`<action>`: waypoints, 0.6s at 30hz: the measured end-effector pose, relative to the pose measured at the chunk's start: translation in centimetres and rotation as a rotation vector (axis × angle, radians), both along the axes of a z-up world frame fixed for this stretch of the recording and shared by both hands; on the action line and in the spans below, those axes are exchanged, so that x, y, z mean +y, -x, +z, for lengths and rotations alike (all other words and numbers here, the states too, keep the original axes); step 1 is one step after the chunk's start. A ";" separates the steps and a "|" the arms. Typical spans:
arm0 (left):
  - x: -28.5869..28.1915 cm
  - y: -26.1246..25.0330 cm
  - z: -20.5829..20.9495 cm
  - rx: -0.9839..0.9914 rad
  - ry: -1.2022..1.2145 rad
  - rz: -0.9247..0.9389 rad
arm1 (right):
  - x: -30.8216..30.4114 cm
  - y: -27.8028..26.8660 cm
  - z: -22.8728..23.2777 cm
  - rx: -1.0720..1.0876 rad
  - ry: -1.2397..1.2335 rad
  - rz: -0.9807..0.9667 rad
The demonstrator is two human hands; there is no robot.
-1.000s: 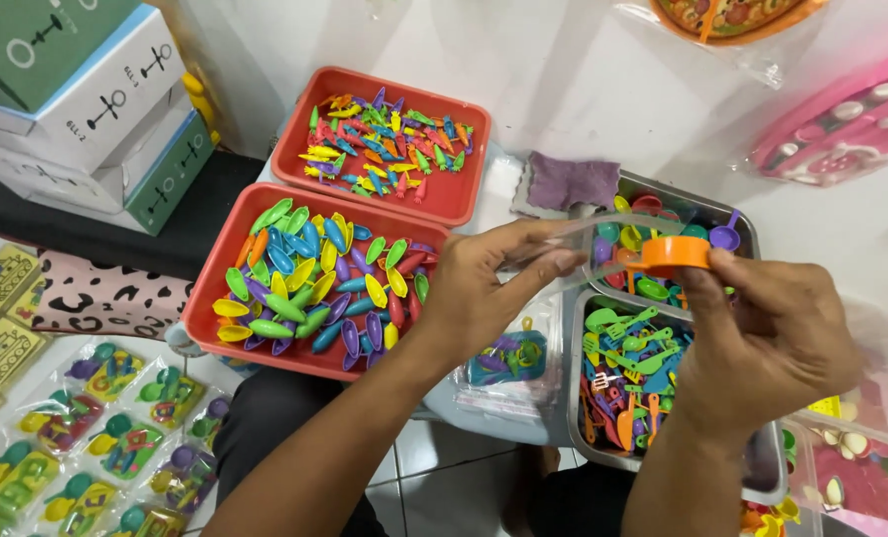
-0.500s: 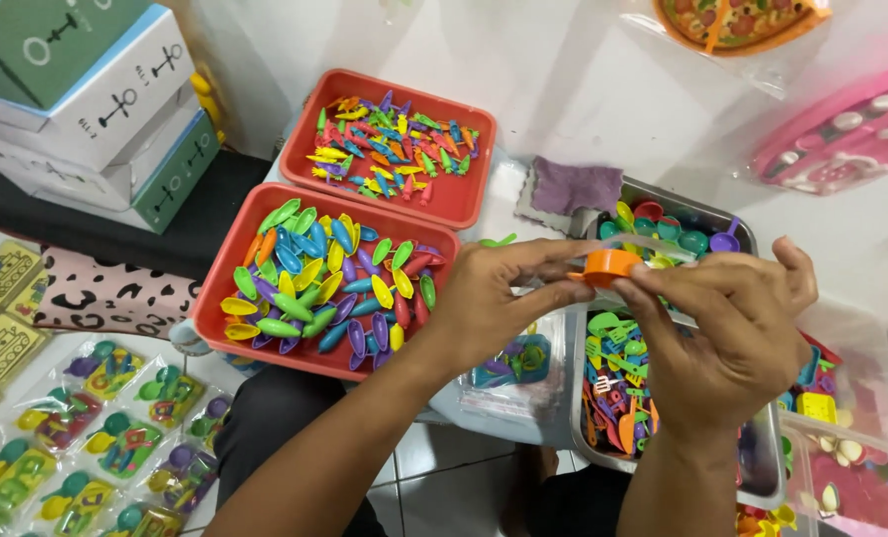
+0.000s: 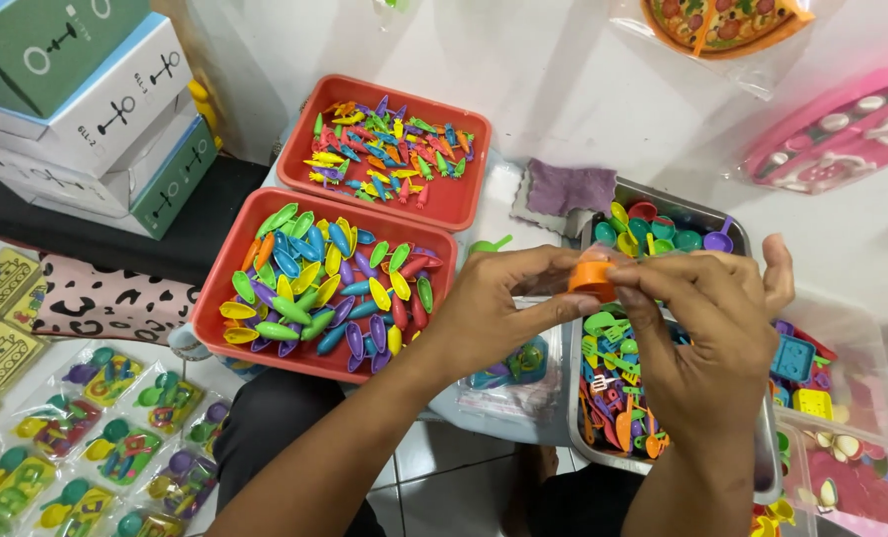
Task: Cleaning small plastic toy utensils and accessories using a cloth and placing them into bags or trays.
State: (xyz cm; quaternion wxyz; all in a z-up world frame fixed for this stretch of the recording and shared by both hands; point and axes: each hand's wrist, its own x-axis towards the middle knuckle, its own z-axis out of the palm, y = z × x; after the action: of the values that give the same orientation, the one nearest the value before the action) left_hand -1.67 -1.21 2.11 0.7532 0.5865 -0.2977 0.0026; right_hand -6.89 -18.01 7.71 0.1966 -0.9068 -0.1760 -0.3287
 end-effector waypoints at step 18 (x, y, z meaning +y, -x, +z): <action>-0.5 -1.1 -1.9 0.028 0.268 0.058 | -3.3 -5.8 -9.2 0.584 -0.890 0.516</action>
State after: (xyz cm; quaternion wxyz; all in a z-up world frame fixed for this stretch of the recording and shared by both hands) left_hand -0.61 -1.70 0.21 0.8286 0.4890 -0.2669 0.0559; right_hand -1.13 -21.31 -1.47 0.6722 -0.7179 -0.1744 -0.0492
